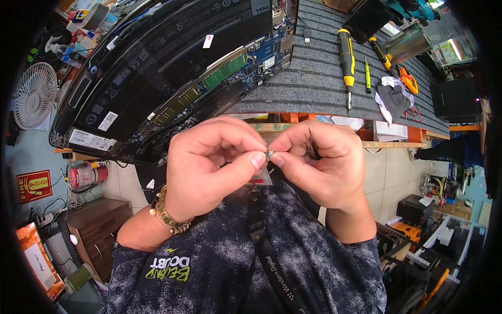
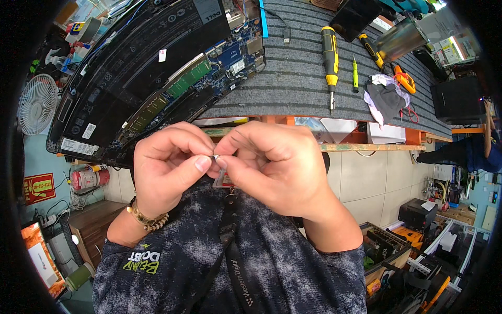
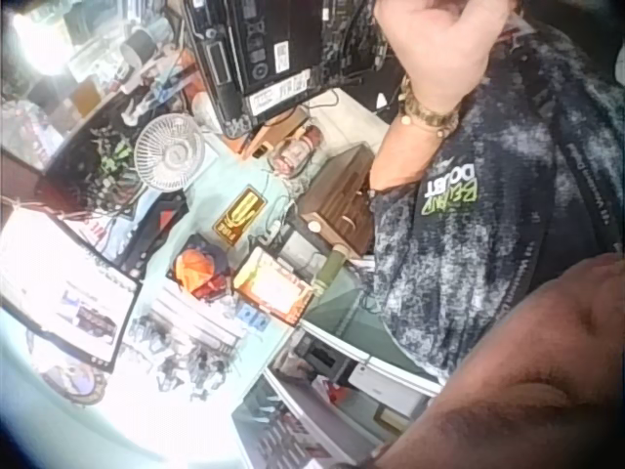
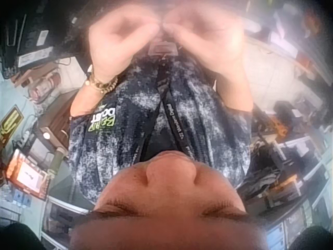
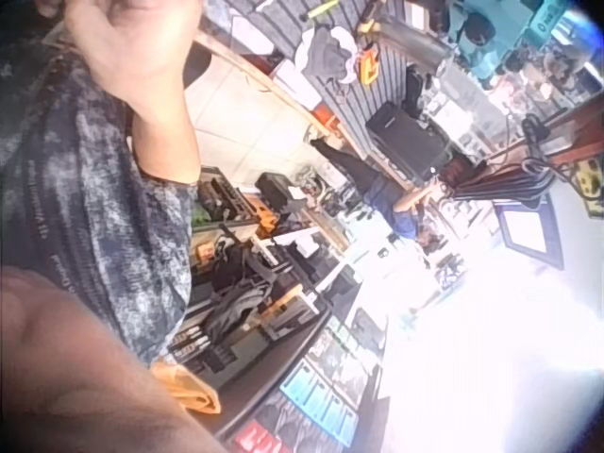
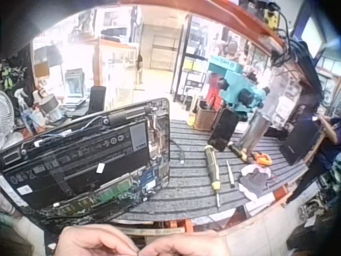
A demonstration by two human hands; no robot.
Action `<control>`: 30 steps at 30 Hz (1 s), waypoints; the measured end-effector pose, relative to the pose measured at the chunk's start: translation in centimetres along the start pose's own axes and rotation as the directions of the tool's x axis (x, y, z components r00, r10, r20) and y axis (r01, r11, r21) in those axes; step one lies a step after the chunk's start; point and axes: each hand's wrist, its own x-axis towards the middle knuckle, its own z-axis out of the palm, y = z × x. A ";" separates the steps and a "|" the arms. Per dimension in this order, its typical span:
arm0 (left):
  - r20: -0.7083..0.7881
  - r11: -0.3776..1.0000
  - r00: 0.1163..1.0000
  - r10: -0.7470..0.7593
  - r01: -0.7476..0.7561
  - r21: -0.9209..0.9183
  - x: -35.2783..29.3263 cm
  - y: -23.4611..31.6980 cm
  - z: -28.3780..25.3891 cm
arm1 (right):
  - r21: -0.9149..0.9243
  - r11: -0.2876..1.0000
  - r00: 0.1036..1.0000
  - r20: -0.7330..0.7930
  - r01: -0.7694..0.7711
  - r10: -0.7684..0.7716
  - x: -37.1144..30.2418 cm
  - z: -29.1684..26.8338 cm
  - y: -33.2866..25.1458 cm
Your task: The person handles a small electronic component with tweezers and their fingers, then installs it into a laptop chassis and presses down on the edges.
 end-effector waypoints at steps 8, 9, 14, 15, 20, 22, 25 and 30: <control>0.063 0.930 0.954 -0.293 0.300 -0.212 0.0 0.7 0.1 | -0.020 1.000 1.000 0.000 0.004 -0.004 0.0 -0.1 -0.2; 0.083 0.909 0.937 -0.339 0.349 -0.228 0.0 0.7 0.0 | -0.040 0.999 1.000 -0.001 0.016 -0.016 0.0 -0.1 -0.2; 0.080 0.911 0.955 -0.284 0.295 -0.289 -0.2 -0.4 -0.1 | -0.142 0.988 0.998 -0.005 0.064 -0.066 0.1 -0.4 0.0; 0.061 0.933 0.968 -0.242 0.250 -0.257 -0.2 -0.5 0.0 | -0.187 0.978 0.996 0.002 0.092 -0.093 0.1 -0.5 0.1; 0.034 0.972 0.984 -0.177 0.180 -0.154 -0.2 -0.2 0.2 | -0.280 0.948 0.988 0.013 0.153 -0.155 0.2 -0.6 0.0; 0.018 0.982 0.990 -0.143 0.145 -0.122 -0.3 -0.3 0.3 | -0.331 0.930 0.986 0.005 0.160 -0.167 0.1 -0.4 -0.1; 0.000 0.991 0.996 -0.086 0.086 -0.099 -0.2 -0.6 0.3 | -0.339 0.923 0.980 -0.016 0.183 -0.200 0.1 -0.1 0.0; -0.005 0.991 0.995 -0.095 0.094 -0.091 -0.1 -0.7 0.2 | -0.334 0.913 0.967 -0.014 0.234 -0.253 0.3 -0.2 0.6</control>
